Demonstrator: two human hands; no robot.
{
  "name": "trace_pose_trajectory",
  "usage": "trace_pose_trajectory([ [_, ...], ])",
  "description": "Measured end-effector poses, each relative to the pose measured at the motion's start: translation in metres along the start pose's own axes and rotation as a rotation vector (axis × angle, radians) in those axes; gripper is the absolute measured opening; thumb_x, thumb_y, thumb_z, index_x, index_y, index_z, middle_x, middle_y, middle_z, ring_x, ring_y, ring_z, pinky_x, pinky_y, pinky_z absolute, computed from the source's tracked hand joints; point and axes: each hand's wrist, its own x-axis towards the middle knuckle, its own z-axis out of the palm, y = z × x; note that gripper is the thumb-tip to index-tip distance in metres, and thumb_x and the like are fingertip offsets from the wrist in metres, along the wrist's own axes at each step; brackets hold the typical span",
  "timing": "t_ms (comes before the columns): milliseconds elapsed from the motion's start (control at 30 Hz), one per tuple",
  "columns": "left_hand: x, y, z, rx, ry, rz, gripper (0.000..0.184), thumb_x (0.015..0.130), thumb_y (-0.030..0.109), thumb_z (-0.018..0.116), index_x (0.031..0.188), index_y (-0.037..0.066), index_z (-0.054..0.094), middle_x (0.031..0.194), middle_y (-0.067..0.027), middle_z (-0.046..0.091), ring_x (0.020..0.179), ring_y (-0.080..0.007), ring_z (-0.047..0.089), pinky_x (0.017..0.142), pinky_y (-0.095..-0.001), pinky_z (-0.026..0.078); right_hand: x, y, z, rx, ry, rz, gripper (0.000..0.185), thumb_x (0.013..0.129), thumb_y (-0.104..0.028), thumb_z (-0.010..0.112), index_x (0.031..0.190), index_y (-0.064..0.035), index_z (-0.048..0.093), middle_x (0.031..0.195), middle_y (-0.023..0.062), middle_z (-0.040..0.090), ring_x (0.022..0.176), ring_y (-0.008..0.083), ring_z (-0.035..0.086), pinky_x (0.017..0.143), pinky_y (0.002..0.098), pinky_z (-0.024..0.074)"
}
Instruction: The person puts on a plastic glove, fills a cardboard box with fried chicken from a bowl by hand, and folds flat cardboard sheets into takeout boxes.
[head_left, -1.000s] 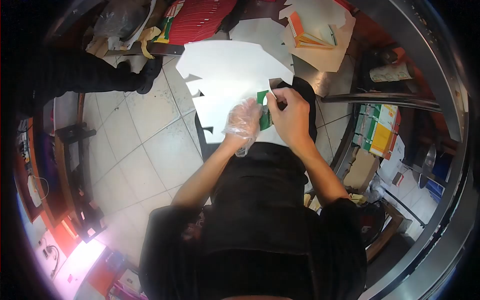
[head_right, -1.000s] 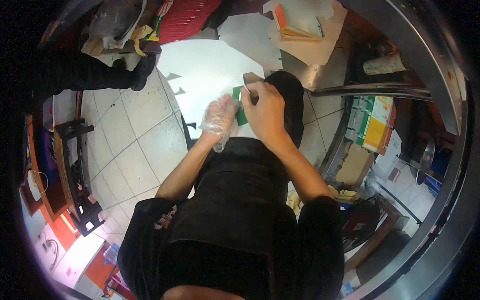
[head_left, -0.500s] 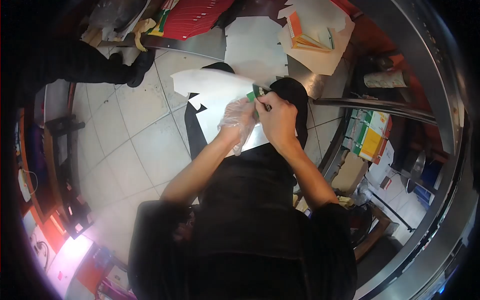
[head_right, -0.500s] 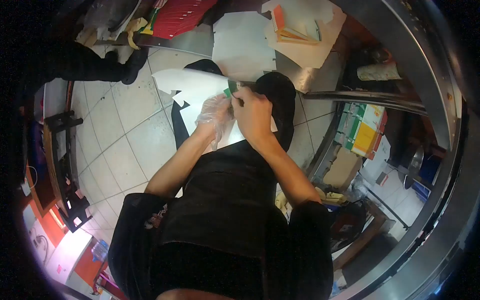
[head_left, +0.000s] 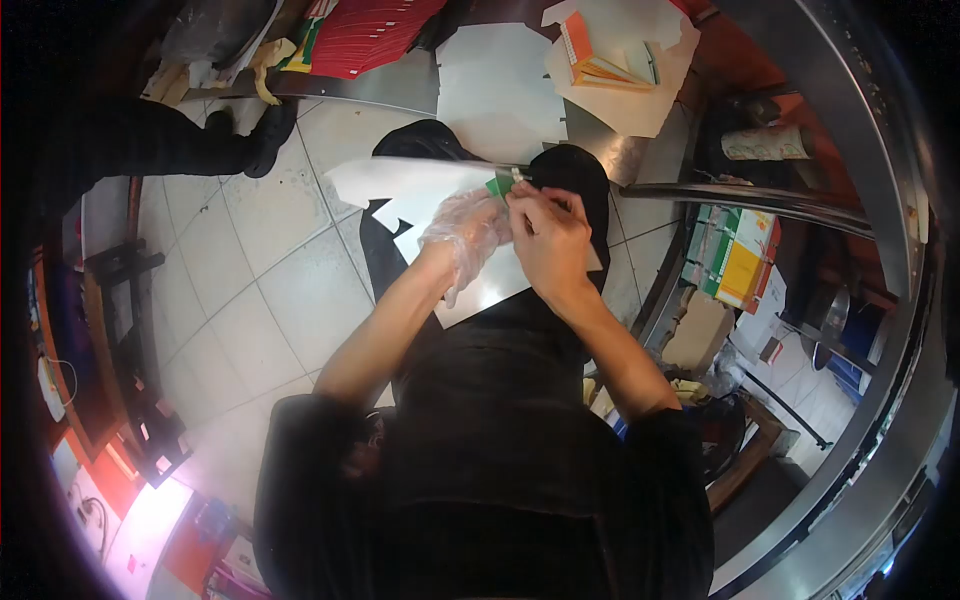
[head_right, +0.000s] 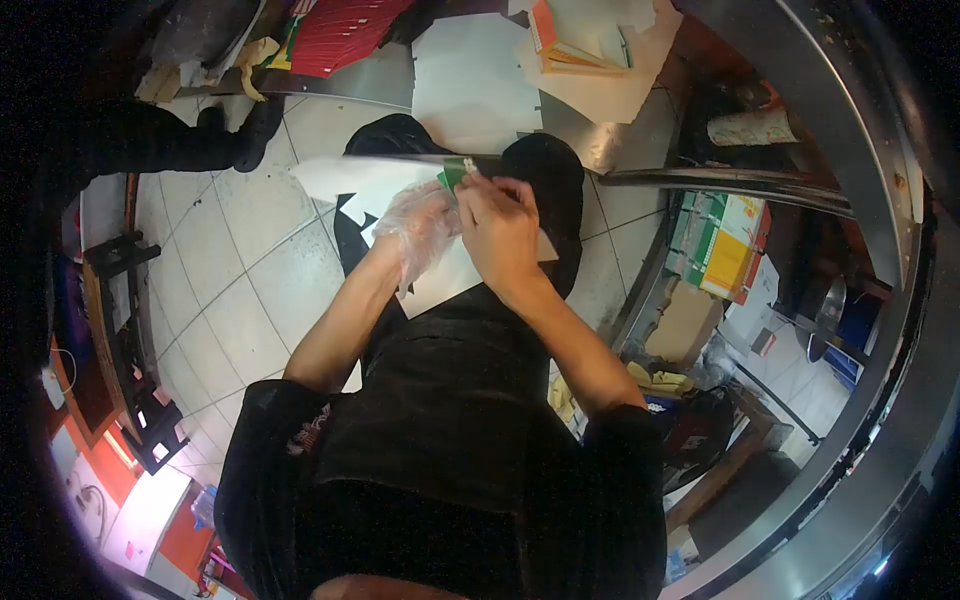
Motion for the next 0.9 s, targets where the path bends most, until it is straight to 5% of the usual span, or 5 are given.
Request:
trace_pose_trajectory([
  [267,-0.004,0.01,-0.003,0.032,0.066,-0.177,0.024,0.096,0.017,0.055,0.115,0.002,0.056,0.106,-0.011,0.062,0.088,-0.0213,0.063,0.075,-0.033,0.053,-0.009,0.002,-0.015,-0.091,-0.164,-0.061,0.007,0.082,-0.003,0.066,0.088,-0.0031,0.063,0.106,0.0154,0.07,0.099,0.0259,0.069,0.094,0.0403,0.0478],
  [433,0.015,-0.009,-0.002,0.129,0.072,-0.365,0.04,0.1,0.038,0.046,0.125,0.008,0.054,0.116,-0.0092,0.063,0.094,-0.0166,0.061,0.087,-0.0343,0.049,-0.028,0.018,-0.001,0.339,-0.214,0.436,0.015,0.082,-0.01,0.065,0.091,0.0018,0.062,0.108,0.0225,0.067,0.089,0.0318,0.07,0.074,0.0343,0.0545],
  [600,0.037,-0.052,-0.016,0.24,0.063,-0.587,0.057,0.101,0.048,0.04,0.135,0.002,0.042,0.128,-0.0188,0.052,0.118,-0.0273,0.053,0.103,-0.0418,0.042,-0.053,0.032,0.01,0.269,-0.209,0.849,0.035,0.083,-0.032,0.068,0.078,0.0024,0.067,0.075,0.0212,0.068,0.069,0.0322,0.068,0.063,0.0378,0.0517],
  [833,0.041,-0.064,-0.028,0.327,-0.01,-0.591,0.061,0.102,0.045,0.032,0.141,-0.002,0.036,0.139,-0.0227,0.046,0.123,-0.0317,0.05,0.104,-0.043,0.041,-0.05,0.07,0.02,0.236,-0.414,0.666,0.031,0.085,-0.026,0.064,0.08,0.0044,0.065,0.071,0.0212,0.065,0.063,0.0319,0.065,0.061,0.0372,0.0496],
  [900,0.049,-0.083,-0.049,0.317,-0.108,-0.619,0.045,0.101,0.039,0.04,0.121,0.001,0.051,0.123,-0.0172,0.057,0.11,-0.0269,0.059,0.093,-0.0385,0.048,-0.047,0.07,0.009,0.289,-0.458,0.608,0.027,0.085,-0.022,0.062,0.078,0.0039,0.064,0.07,0.0216,0.064,0.063,0.0322,0.065,0.061,0.0382,0.0489],
])
